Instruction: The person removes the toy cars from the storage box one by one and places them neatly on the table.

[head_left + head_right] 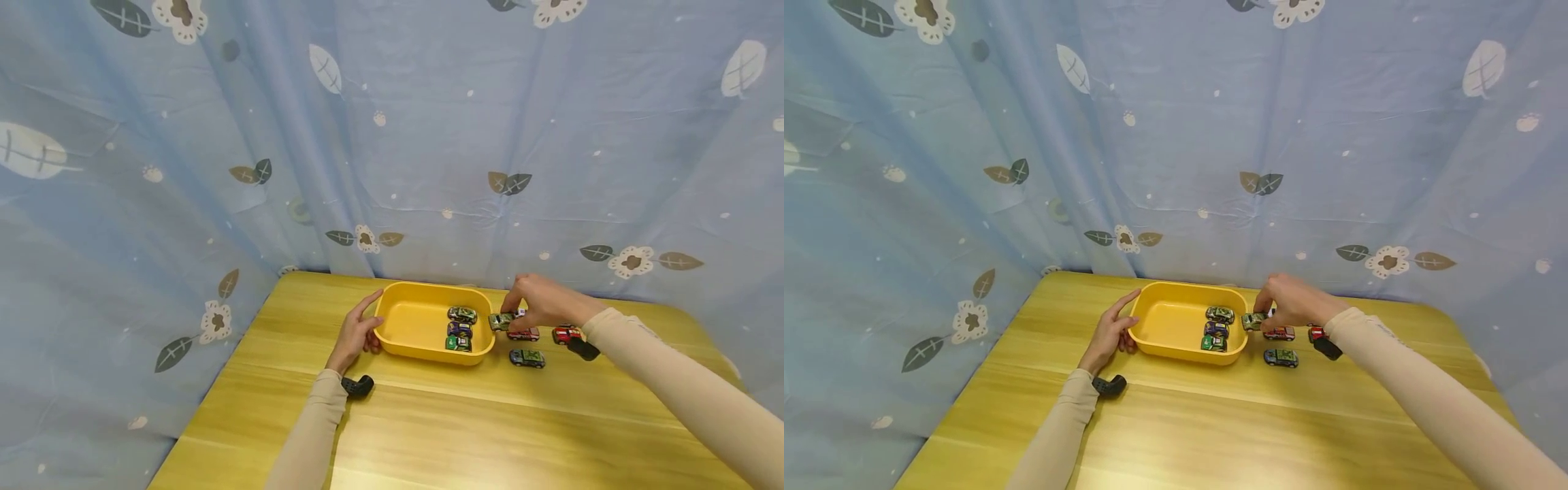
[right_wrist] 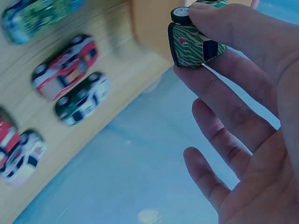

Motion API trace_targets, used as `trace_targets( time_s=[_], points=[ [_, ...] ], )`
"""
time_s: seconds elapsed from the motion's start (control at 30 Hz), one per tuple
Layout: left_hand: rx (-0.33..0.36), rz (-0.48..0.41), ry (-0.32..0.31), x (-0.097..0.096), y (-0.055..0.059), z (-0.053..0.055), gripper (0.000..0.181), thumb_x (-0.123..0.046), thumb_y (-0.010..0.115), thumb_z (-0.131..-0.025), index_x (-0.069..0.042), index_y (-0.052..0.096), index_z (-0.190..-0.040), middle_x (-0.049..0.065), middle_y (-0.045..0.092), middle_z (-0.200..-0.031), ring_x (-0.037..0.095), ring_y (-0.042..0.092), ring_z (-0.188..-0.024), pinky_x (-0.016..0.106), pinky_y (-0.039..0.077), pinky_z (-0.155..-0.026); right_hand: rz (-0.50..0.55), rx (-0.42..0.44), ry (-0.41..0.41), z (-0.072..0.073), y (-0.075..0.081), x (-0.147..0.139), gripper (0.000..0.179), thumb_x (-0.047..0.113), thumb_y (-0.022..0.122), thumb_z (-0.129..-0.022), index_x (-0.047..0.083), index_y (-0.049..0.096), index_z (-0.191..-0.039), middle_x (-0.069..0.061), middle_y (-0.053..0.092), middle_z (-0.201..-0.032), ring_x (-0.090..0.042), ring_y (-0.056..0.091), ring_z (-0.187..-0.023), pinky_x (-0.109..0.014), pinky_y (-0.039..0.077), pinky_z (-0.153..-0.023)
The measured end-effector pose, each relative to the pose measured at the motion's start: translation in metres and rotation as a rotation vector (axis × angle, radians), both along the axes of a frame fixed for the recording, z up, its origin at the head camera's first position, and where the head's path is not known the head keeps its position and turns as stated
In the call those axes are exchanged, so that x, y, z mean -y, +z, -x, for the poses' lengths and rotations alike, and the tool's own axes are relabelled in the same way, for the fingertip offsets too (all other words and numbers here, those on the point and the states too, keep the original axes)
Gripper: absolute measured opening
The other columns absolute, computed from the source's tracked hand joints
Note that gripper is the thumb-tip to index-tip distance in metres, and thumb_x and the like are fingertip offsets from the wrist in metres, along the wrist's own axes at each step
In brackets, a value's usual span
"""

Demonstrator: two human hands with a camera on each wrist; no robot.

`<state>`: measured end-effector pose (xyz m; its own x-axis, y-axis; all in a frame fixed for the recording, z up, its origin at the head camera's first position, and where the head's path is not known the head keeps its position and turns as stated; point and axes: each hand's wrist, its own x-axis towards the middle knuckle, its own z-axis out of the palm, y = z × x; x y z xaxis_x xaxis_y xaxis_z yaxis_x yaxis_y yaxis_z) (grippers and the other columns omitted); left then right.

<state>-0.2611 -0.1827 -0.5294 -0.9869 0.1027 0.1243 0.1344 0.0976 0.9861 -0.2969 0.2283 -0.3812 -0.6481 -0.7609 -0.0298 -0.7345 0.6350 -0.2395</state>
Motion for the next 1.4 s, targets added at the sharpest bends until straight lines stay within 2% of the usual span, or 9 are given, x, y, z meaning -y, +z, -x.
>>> trace_targets(
  time_s=[0.27, 0.47, 0.67, 0.83, 0.93, 1.17, 1.3, 1.4],
  points=[
    [0.012, 0.001, 0.003, 0.000, 0.001, 0.000, 0.061, -0.013, 0.064, -0.101, -0.036, 0.053, -0.157, 0.012, 0.063, -0.055, 0.020, 0.058, -0.043, 0.028, 0.045, -0.041, 0.006, 0.004, -0.018, -0.009, -0.002, -0.033, 0.022, 0.026, 0.091, -0.082, 0.019, 0.086, -0.103, 0.013, 0.078, -0.094, -0.011, 0.070, -0.087, -0.034, 0.059, -0.077],
    [-0.001, 0.022, 0.005, 0.000, 0.000, 0.000, 0.061, -0.014, 0.063, -0.102, -0.033, 0.051, -0.159, 0.014, 0.063, -0.056, 0.020, 0.058, -0.043, 0.028, 0.046, -0.041, 0.010, -0.008, -0.032, -0.013, -0.003, -0.056, 0.020, 0.025, 0.091, -0.080, 0.019, 0.087, -0.099, 0.012, 0.079, -0.092, -0.012, 0.073, -0.084, -0.038, 0.061, -0.076],
    [-0.011, 0.033, 0.008, 0.000, -0.001, 0.001, 0.060, -0.014, 0.063, -0.103, -0.030, 0.050, -0.160, 0.019, 0.064, -0.058, 0.021, 0.059, -0.044, 0.030, 0.046, -0.040, -0.013, 0.027, -0.090, -0.017, -0.006, -0.082, 0.023, 0.027, 0.092, -0.079, 0.017, 0.087, -0.100, 0.007, 0.081, -0.095, -0.015, 0.075, -0.088, -0.039, 0.062, -0.079],
    [-0.004, 0.035, 0.009, 0.000, 0.001, 0.001, 0.061, -0.014, 0.063, -0.102, -0.033, 0.051, -0.159, 0.017, 0.064, -0.057, 0.021, 0.059, -0.043, 0.030, 0.046, -0.040, -0.034, 0.094, -0.106, -0.025, -0.011, -0.104, 0.024, 0.026, 0.094, -0.077, 0.017, 0.087, -0.098, 0.005, 0.082, -0.095, -0.015, 0.077, -0.088, -0.038, 0.063, -0.078],
    [0.005, 0.027, 0.016, 0.001, 0.002, 0.001, 0.062, -0.014, 0.063, -0.101, -0.033, 0.052, -0.158, 0.015, 0.063, -0.055, 0.021, 0.059, -0.042, 0.029, 0.045, -0.039, -0.041, 0.103, -0.113, -0.030, -0.015, -0.114, 0.023, 0.025, 0.094, -0.076, 0.017, 0.087, -0.097, 0.007, 0.081, -0.094, -0.013, 0.076, -0.087, -0.037, 0.063, -0.078],
    [0.008, 0.009, 0.025, 0.002, 0.002, 0.003, 0.064, -0.010, 0.063, -0.099, -0.034, 0.053, -0.158, 0.018, 0.062, -0.055, 0.021, 0.058, -0.041, 0.027, 0.044, -0.039, -0.050, 0.025, -0.087, -0.034, -0.029, -0.126, 0.022, 0.026, 0.094, -0.074, 0.020, 0.086, -0.094, 0.014, 0.080, -0.091, -0.006, 0.071, -0.085, -0.039, 0.060, -0.081],
    [0.009, 0.009, 0.026, 0.000, 0.002, 0.001, 0.064, -0.010, 0.063, -0.099, -0.033, 0.053, -0.158, 0.017, 0.063, -0.055, 0.021, 0.059, -0.041, 0.027, 0.044, -0.039, -0.051, 0.018, -0.129, -0.039, -0.040, -0.127, 0.023, 0.028, 0.095, -0.074, 0.024, 0.086, -0.095, 0.016, 0.079, -0.093, -0.008, 0.063, -0.086, -0.034, 0.054, -0.078],
    [0.010, 0.015, 0.025, -0.002, 0.003, 0.001, 0.063, -0.010, 0.063, -0.099, -0.034, 0.053, -0.157, 0.017, 0.063, -0.055, 0.021, 0.059, -0.041, 0.027, 0.044, -0.039, -0.037, 0.020, -0.173, -0.044, -0.047, -0.127, 0.025, 0.027, 0.095, -0.072, 0.022, 0.086, -0.095, 0.012, 0.078, -0.094, -0.012, 0.059, -0.085, -0.030, 0.050, -0.074]
  ],
)
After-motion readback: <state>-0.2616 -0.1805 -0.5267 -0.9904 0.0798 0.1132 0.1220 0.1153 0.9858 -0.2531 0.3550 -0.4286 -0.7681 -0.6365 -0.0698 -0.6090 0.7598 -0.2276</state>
